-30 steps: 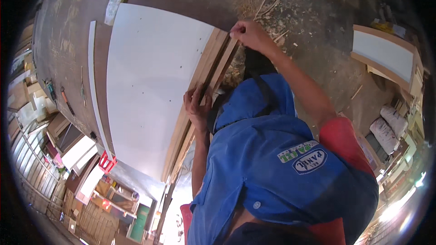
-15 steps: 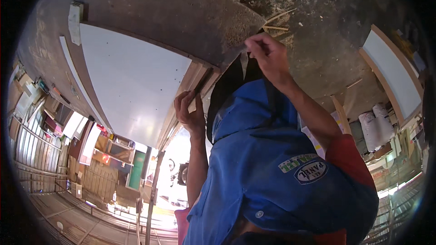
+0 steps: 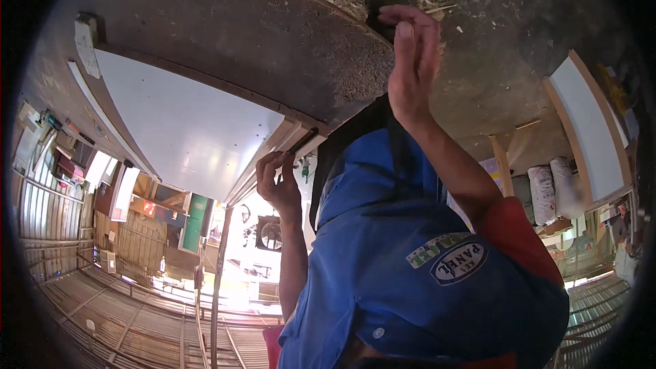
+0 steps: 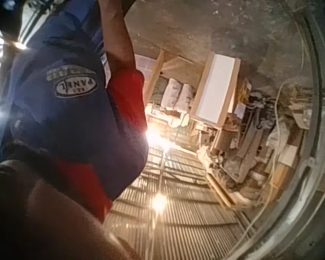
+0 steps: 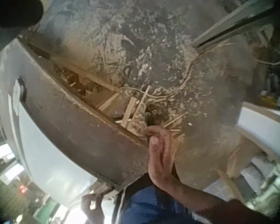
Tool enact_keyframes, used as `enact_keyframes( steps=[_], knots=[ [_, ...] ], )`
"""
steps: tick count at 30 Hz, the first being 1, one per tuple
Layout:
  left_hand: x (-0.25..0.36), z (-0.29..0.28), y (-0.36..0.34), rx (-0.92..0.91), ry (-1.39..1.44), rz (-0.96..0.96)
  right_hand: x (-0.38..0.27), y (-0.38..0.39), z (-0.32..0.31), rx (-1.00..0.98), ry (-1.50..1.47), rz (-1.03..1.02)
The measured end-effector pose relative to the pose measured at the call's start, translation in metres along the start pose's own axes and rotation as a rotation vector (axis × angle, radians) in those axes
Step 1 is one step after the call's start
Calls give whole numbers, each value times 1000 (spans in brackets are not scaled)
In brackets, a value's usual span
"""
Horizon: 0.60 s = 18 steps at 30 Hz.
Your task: The person checks a diagram on a piece of paper, then cleans and prepares long pieces of wood trim by wiping them with a cloth and applying a substance from a container.
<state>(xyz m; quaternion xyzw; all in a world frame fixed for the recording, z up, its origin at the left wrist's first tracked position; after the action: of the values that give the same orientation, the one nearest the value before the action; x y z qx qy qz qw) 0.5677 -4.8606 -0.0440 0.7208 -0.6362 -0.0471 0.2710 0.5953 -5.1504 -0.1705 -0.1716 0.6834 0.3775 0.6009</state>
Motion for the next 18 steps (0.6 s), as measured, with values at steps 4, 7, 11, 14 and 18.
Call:
enact_keyframes(
  steps=[4, 7, 11, 14, 18],
  knots=[
    [-1, -2, -1, 5, -17, -70, -4, -4, 11, 40, 6, -20],
    [2, -4, -10, -2, -3, -65, -3, -5, 12, 39, -70, 21],
    [0, -4, -8, -14, -31, -17, 2, 0, 10, 44, -19, -19],
    [3, -3, -8, -8, -93, 31, 3, 0, 10, 51, 25, -22],
    [1, -2, -8, -13, -103, 46, 7, 2, 9, 114, 35, -15]
  ],
)
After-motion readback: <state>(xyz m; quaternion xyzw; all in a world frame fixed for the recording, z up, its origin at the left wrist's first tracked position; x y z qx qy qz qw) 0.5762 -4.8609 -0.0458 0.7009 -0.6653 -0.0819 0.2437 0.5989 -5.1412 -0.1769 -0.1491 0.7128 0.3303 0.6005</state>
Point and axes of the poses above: each hand's wrist, its own y-axis away from the middle knuckle, its own z-axis out of the palm, x = y × z, the point moved 4 cm from there along -y, towards the middle knuckle, and after that the axes turned 2 degrees about -y, right-handed, at the moved point
